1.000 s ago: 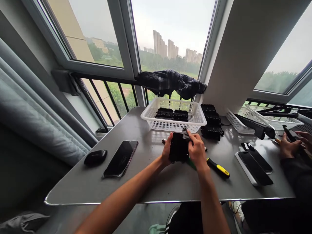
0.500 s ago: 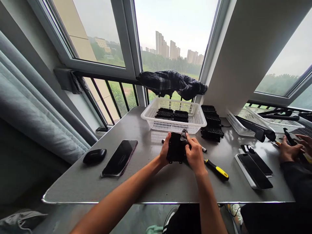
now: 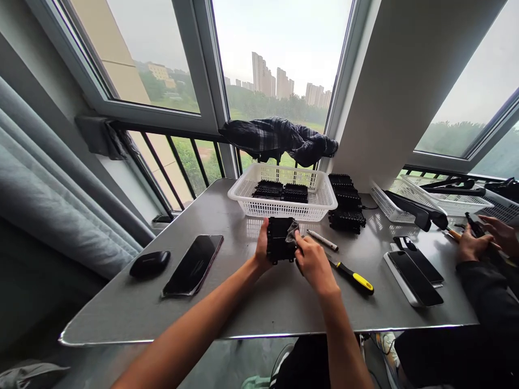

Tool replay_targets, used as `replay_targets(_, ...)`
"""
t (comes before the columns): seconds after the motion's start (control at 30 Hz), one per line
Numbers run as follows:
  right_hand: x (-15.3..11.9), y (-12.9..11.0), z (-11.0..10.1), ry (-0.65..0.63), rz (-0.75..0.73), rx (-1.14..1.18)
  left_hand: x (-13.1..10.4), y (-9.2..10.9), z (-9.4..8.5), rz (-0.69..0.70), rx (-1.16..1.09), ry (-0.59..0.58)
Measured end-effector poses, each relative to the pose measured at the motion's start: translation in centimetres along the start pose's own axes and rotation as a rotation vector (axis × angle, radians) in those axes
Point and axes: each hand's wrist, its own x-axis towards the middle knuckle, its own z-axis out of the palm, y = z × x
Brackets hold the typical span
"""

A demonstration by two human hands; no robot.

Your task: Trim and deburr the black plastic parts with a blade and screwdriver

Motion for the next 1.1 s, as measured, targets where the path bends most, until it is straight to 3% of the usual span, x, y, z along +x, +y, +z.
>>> replay_targets(0.17, -1.2, -0.2, -2.0, -0.199, 0.047, -0.035, 0.4, 1.7, -0.7, 0.099, 0.0, 0.062)
replay_targets(0.23, -1.5, 0.3, -3.1, -0.101, 0.104, 0.016, 0.2, 1.7, -0.4, 0.084, 0.015, 0.05)
replay_targets(0.37, -1.1, 0.7, -3.8, 0.284, 0.167, 0.127, -0.2, 0.3, 0.7, -0.032, 0.061, 0.028)
replay_targets(0.43, -0.8, 0.3, -3.1, 0.327, 0.155, 0.11, -0.5, -0.6, 1.1, -0.096, 0.081, 0.033)
replay_targets(0.6, -0.3, -1.4, -0.6, 0.117, 0.168, -0.11, -1.0, -1.9, 1.3, -0.165, 0.088, 0.037)
replay_targets(0.77, -0.2, -2.6, 0.4, 0.043, 0.25, -0.155, -0.9, -1.8, 0.9, -0.17, 0.116, 0.069)
replay_targets(0.97, -0.3, -3.4, 0.2, -0.082, 0.24, -0.129, -0.8, -0.8, 1.3, 0.003, 0.081, 0.066)
replay_targets(1.1, -0.8, -3.6, 0.0, -0.131, 0.22, -0.129, -0.9, 0.1, 1.7, 0.033, 0.085, 0.091)
